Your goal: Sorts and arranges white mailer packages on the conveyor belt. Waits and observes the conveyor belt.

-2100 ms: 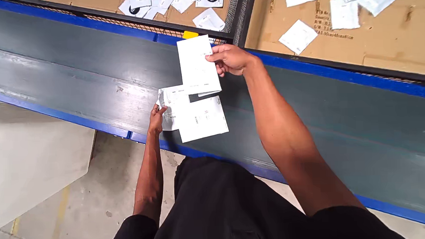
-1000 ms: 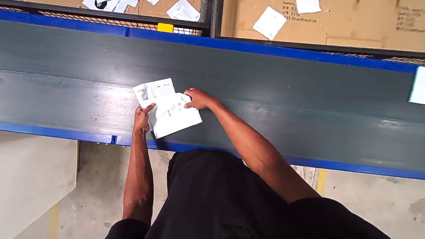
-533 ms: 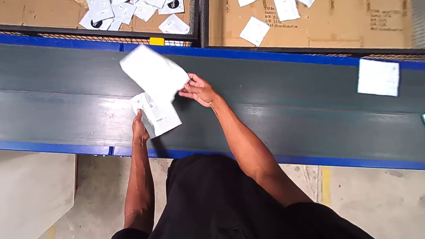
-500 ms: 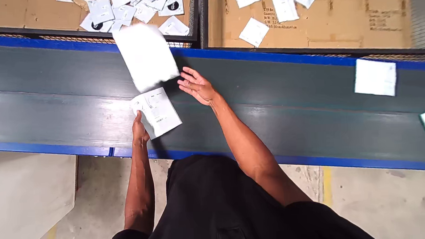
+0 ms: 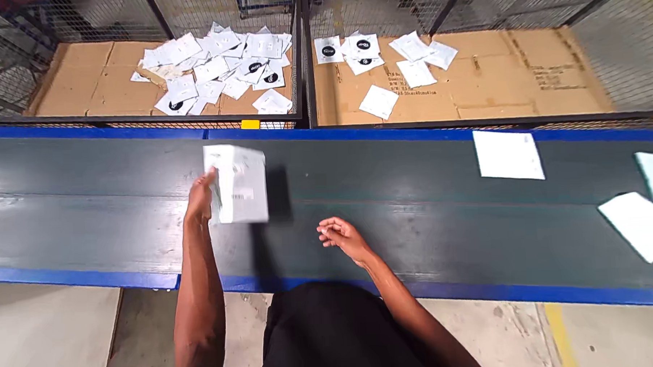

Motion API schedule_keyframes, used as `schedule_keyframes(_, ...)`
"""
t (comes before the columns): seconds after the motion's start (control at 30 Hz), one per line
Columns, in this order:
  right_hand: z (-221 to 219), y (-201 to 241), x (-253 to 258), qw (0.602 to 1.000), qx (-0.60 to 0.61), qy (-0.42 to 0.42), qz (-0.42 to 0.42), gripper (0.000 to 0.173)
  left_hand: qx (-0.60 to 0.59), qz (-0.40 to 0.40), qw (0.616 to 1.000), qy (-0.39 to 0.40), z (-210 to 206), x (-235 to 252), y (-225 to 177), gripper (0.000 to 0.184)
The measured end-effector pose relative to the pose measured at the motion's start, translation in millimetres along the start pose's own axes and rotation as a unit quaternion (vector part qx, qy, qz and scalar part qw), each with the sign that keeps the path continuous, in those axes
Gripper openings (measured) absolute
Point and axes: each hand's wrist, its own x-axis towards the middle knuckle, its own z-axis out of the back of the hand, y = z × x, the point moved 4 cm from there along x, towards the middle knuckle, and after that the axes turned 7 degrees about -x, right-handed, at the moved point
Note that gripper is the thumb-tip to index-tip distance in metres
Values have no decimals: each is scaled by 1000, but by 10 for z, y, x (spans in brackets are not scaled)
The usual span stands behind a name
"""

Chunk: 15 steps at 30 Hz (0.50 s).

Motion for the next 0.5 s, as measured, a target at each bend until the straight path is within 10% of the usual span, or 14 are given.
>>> schedule_keyframes(0.17, 196, -193, -359, 997, 27, -70, 6, 28, -243, -13, 967, -74, -351, 582, -296, 60)
schedule_keyframes(0.5, 1080, -393, -513, 931, -224, -285, 41, 28, 30, 149, 971, 184, -1464, -872, 1485, 34)
